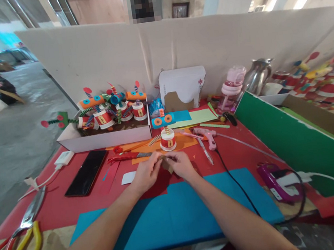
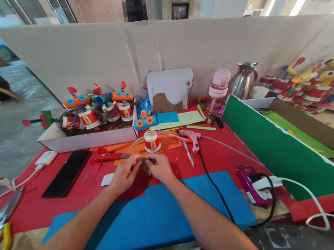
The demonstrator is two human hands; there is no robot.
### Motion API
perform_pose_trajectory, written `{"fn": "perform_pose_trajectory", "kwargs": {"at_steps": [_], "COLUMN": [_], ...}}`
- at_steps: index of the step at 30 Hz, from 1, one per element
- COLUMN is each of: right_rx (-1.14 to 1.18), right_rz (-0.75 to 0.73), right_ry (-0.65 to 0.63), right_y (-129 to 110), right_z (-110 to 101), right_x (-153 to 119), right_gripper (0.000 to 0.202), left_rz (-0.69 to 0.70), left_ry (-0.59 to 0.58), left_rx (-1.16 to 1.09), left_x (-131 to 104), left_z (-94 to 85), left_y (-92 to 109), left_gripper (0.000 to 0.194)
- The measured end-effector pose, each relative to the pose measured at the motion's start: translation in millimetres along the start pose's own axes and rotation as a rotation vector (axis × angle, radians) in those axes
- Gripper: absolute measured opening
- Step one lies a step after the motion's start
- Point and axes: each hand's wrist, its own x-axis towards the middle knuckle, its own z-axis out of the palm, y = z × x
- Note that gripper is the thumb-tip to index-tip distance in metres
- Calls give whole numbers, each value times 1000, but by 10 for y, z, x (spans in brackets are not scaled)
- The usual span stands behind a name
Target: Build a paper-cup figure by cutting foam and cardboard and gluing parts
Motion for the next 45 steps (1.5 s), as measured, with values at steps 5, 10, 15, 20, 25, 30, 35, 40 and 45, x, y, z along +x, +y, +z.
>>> {"fn": "perform_pose_trajectory", "kwargs": {"at_steps": [5, 10, 15, 20, 25, 30, 35, 40, 45], "right_rx": [17, 114, 227, 192, 145, 97, 83, 171, 241], "right_rz": [55, 23, 96, 76, 53, 48, 30, 34, 120], "right_ry": [9, -22, -115, -115, -85, -30, -14, -98, -137], "right_y": [-11, -20, -10, 23, 42, 35, 16, -13, -20], "right_z": [4, 20, 30, 31, 49, 58, 55, 60, 46], "right_x": [-1, 12, -3, 10, 15, -27, -31, -13, -19], "right_gripper": [16, 12, 12, 9, 9, 13, 11, 12, 12], "left_rz": [13, -40, -13, -2, 7, 38, 21, -59, -108], "left_ry": [-57, 70, 82, 76, 70, -32, -1, 92, 44], "left_rx": [109, -118, -111, -90, -48, 260, 159, -154, -223], "left_x": [-8, 38, 38, 37, 43, -3, 7, 70, 77], "left_z": [15, -4, 2, 0, -8, 27, 24, -20, -13], "left_y": [14, -46, -83, -82, -55, 7, -16, -87, -122], "left_gripper": [19, 21, 20, 19, 19, 19, 21, 22, 23]}}
